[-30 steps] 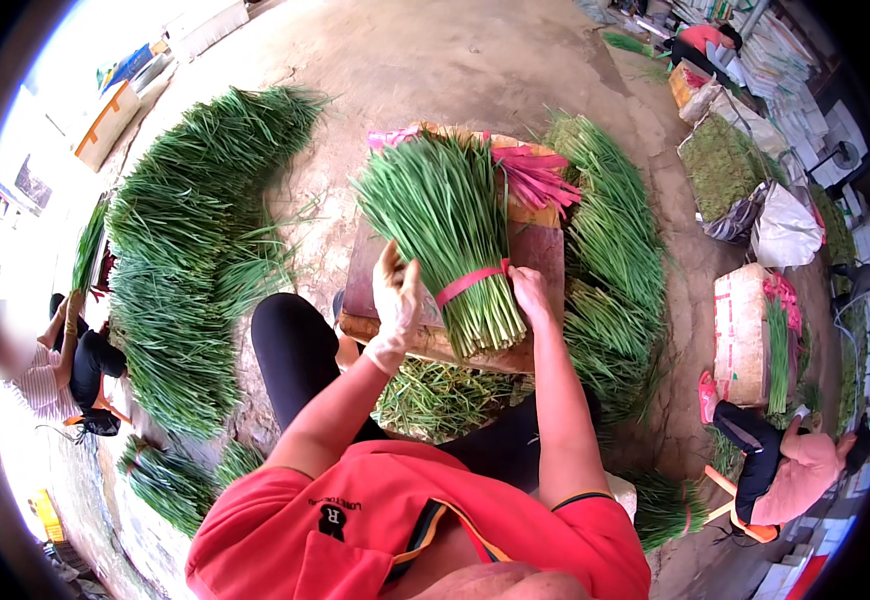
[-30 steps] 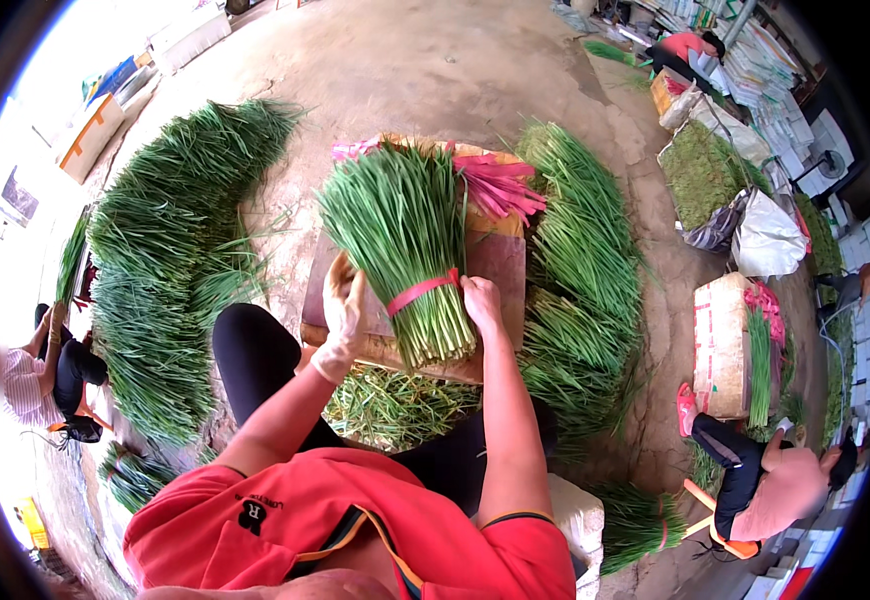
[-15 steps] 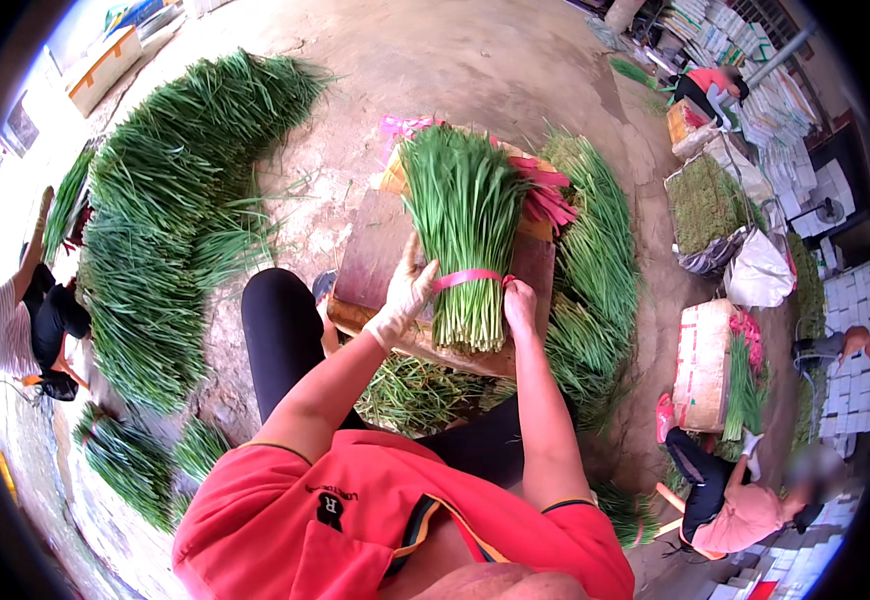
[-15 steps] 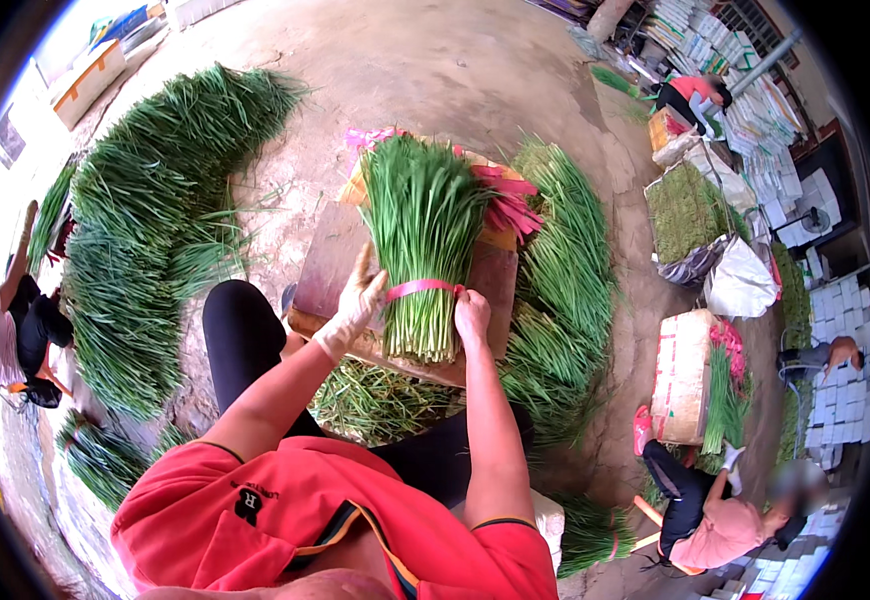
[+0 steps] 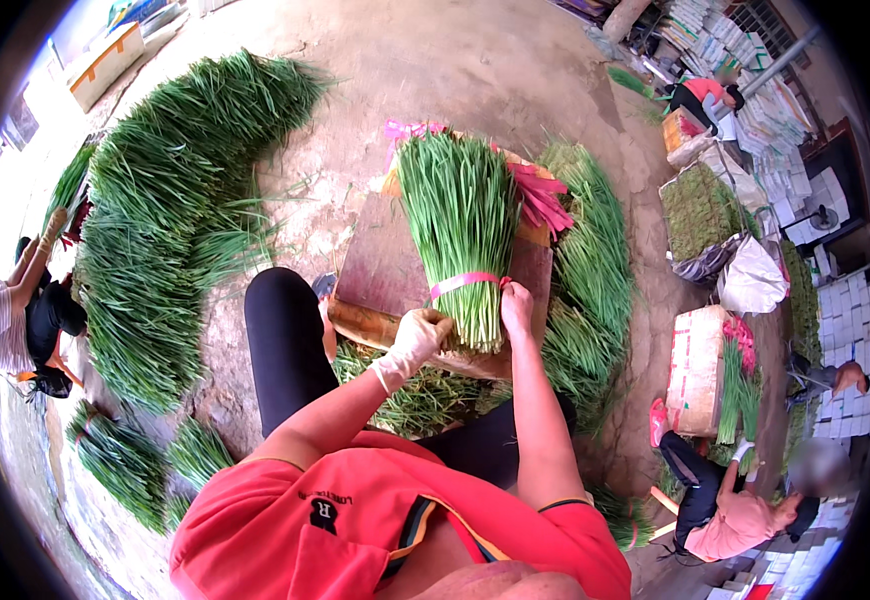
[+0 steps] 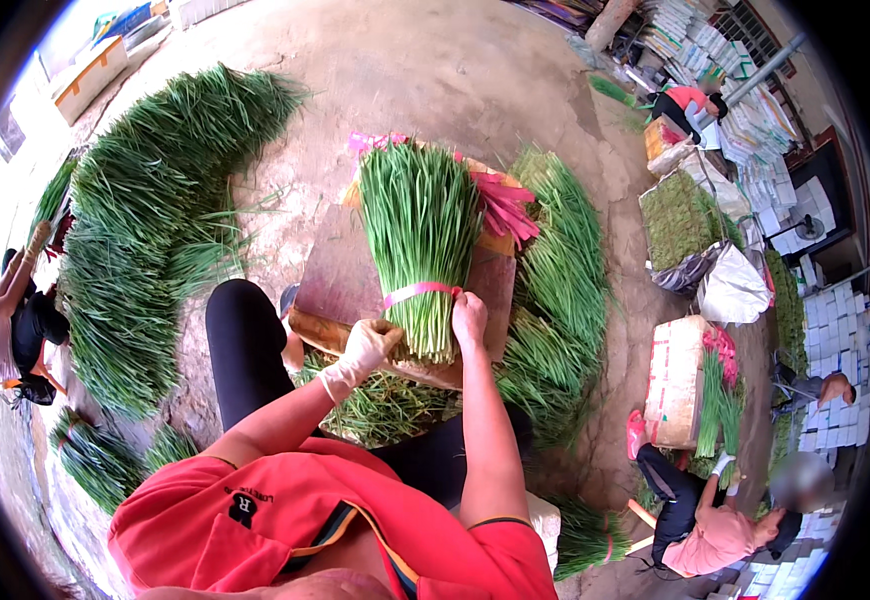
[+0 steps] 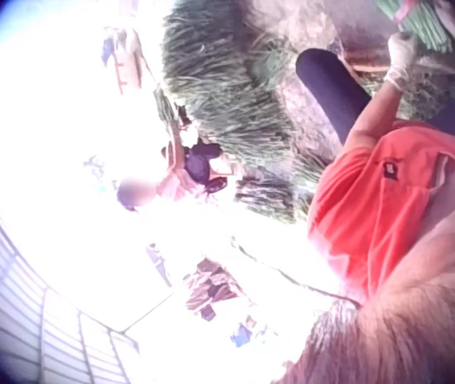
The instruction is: The person bundles green vegetables by hand using pink plastic straps. The person aligns the vegetables on a wooden block and ties them into bundles before setting them aside.
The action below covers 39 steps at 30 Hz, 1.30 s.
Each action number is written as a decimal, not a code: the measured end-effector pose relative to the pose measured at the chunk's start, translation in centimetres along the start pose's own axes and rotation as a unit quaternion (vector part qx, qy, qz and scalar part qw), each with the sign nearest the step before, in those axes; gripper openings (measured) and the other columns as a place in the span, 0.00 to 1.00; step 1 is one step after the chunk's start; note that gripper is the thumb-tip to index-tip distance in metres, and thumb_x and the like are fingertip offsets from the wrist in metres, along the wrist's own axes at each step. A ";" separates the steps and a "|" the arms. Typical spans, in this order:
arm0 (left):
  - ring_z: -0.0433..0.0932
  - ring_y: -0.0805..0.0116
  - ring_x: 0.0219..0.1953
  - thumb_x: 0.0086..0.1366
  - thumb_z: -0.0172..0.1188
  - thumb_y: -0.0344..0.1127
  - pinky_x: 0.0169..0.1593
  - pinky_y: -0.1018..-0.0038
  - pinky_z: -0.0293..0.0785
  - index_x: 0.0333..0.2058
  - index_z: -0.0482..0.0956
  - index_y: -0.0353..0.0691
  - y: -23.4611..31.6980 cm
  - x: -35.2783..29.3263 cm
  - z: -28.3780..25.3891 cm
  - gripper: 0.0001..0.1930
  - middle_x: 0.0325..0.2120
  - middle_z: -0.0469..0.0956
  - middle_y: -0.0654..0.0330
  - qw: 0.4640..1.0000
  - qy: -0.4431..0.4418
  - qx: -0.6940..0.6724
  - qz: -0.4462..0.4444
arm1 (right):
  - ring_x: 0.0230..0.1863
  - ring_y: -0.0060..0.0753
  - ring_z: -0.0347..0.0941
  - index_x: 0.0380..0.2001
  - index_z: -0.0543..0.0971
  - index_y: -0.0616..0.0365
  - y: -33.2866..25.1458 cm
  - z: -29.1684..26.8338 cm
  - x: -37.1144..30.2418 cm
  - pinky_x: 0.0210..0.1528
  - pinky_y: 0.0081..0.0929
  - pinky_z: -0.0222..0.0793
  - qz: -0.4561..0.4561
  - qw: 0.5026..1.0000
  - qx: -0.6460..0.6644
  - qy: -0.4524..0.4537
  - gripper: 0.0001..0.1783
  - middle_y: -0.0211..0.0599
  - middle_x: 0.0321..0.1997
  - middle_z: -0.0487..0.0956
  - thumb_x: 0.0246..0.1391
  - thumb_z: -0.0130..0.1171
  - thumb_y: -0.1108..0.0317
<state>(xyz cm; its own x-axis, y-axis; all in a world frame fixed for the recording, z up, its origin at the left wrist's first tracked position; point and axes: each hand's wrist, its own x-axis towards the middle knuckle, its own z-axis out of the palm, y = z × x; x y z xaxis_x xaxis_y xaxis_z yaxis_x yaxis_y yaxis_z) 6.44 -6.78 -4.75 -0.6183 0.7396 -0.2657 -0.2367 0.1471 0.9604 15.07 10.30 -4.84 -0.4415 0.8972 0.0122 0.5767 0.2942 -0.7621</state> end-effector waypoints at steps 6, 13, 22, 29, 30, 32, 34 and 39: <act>0.58 0.80 0.09 0.50 0.58 0.40 0.11 0.83 0.54 0.21 0.65 0.43 -0.9 2.2 -2.2 0.12 0.10 0.63 0.69 0.961 -0.008 -0.238 -0.144 | 0.27 0.50 0.67 0.20 0.71 0.63 -0.8 0.3 -0.2 0.30 0.37 0.60 -0.032 0.999 -0.024 0.015 0.14 0.52 0.22 0.70 0.46 0.41 0.64; 0.62 0.75 0.08 0.52 0.56 0.41 0.09 0.78 0.58 0.25 0.64 0.43 -1.3 2.8 -1.1 0.12 0.11 0.64 0.66 0.963 0.008 -0.231 -0.140 | 0.30 0.54 0.67 0.19 0.71 0.62 -0.8 0.6 -0.7 0.31 0.42 0.60 -0.004 0.999 -0.033 0.024 0.17 0.52 0.23 0.71 0.49 0.40 0.60; 0.67 0.73 0.17 0.52 0.56 0.37 0.23 0.78 0.64 0.27 0.68 0.37 -5.7 4.7 -0.9 0.10 0.16 0.70 0.61 0.967 0.205 0.129 0.082 | 0.29 0.53 0.67 0.20 0.70 0.61 -2.7 1.2 -1.0 0.30 0.41 0.61 0.009 0.999 -0.035 0.026 0.15 0.51 0.22 0.71 0.48 0.40 0.61; 0.65 0.77 0.15 0.44 0.63 0.37 0.21 0.80 0.65 0.35 0.68 0.39 8.5 4.5 -0.3 0.20 0.12 0.67 0.65 0.923 0.009 0.284 0.260 | 0.31 0.52 0.67 0.20 0.70 0.59 -2.6 0.9 -0.8 0.33 0.42 0.62 0.020 0.998 -0.064 0.009 0.16 0.49 0.25 0.72 0.49 0.39 0.59; 0.67 0.74 0.16 0.41 0.65 0.38 0.21 0.78 0.66 0.36 0.68 0.39 9.5 5.6 0.7 0.22 0.14 0.70 0.62 0.890 -0.050 0.369 0.262 | 0.31 0.51 0.68 0.20 0.70 0.59 -2.6 1.0 -0.9 0.32 0.41 0.62 0.012 0.997 -0.075 0.010 0.16 0.48 0.25 0.72 0.49 0.40 0.59; 0.72 0.63 0.19 0.44 0.59 0.50 0.25 0.72 0.69 0.26 0.72 0.38 11.8 7.2 3.0 0.20 0.15 0.72 0.55 0.791 -0.154 0.542 0.237 | 0.32 0.50 0.68 0.20 0.71 0.57 -2.8 1.1 -1.0 0.33 0.41 0.62 0.021 0.999 -0.050 0.000 0.16 0.46 0.26 0.72 0.49 0.39 0.58; 0.73 0.58 0.22 0.47 0.54 0.54 0.27 0.69 0.69 0.22 0.74 0.38 12.2 8.7 4.2 0.21 0.15 0.72 0.52 0.691 -0.230 0.642 0.241 | 0.32 0.50 0.68 0.20 0.71 0.56 -3.1 0.9 -1.1 0.33 0.42 0.62 0.034 0.998 -0.046 -0.016 0.16 0.46 0.26 0.72 0.49 0.38 0.58; 0.73 0.54 0.24 0.50 0.50 0.47 0.28 0.65 0.69 0.22 0.75 0.38 12.2 10.6 5.1 0.16 0.17 0.73 0.52 0.598 -0.301 0.692 0.268 | 0.31 0.50 0.67 0.19 0.71 0.57 -2.9 0.5 -0.4 0.32 0.42 0.61 0.006 1.000 -0.013 -0.003 0.16 0.47 0.25 0.72 0.48 0.40 0.58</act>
<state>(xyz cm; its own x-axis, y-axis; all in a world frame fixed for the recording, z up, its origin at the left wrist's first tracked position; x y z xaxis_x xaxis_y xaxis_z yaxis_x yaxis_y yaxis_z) 0.83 6.18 4.54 0.1538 0.9656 -0.2096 0.9805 -0.1229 0.1534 13.20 8.94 -3.01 -0.4383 0.8989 -0.0003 0.5992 0.2919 -0.7455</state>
